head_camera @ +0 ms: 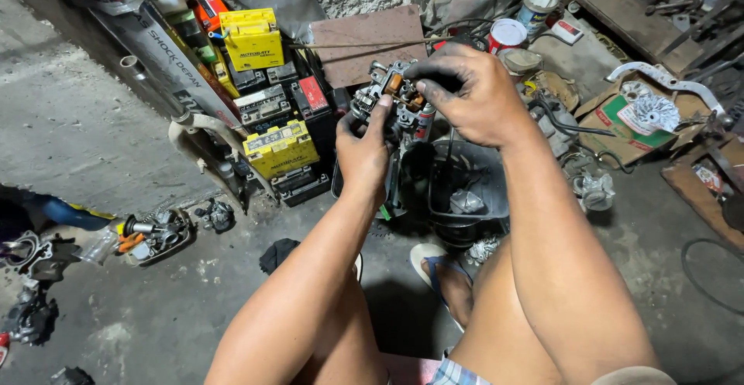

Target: Cleaning a motorcycle cylinder head using a brush and a small scraping tool to remove grime.

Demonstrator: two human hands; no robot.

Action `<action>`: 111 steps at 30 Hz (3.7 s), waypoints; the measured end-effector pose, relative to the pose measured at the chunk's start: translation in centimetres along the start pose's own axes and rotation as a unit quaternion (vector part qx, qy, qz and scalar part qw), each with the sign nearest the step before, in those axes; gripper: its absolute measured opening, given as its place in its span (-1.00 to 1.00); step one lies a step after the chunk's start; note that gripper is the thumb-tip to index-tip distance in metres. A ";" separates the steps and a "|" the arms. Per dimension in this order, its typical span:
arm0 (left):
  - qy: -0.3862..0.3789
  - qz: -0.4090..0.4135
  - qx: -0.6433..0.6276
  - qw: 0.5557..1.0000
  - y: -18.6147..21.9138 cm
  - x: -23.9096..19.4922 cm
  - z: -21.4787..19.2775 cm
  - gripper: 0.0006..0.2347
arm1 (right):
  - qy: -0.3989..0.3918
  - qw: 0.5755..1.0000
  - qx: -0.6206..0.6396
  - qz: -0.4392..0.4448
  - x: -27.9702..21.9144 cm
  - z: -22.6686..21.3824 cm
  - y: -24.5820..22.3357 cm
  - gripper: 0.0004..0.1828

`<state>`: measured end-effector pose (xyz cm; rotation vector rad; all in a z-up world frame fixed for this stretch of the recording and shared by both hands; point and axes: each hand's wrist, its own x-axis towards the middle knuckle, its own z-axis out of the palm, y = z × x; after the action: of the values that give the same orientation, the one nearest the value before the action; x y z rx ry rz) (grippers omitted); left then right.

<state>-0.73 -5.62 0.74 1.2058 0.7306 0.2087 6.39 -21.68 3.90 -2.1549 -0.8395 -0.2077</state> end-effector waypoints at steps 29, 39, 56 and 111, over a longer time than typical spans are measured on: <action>0.006 0.097 0.016 0.995 -3.1 3.0 -1.0 -0.29 | 0.060 0.989 0.003 -0.134 -0.3 -0.1 0.0 -0.86; -0.003 0.115 -0.020 0.993 -2.9 3.4 -0.3 -0.32 | 0.054 0.989 -0.056 -0.129 -0.3 -0.3 0.7 -0.88; -0.021 0.117 -0.009 0.993 -2.8 3.6 0.1 -0.32 | 0.067 0.989 -0.004 -0.131 0.0 0.0 0.4 -0.80; 0.042 0.260 -0.005 0.965 -4.8 5.1 1.1 -0.29 | 0.070 0.985 -0.107 0.112 0.9 1.4 -1.0 -0.71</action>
<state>2.71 -5.69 -5.47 1.3694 0.4701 0.7009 6.33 -19.73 3.94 -2.3831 -0.5092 -0.3427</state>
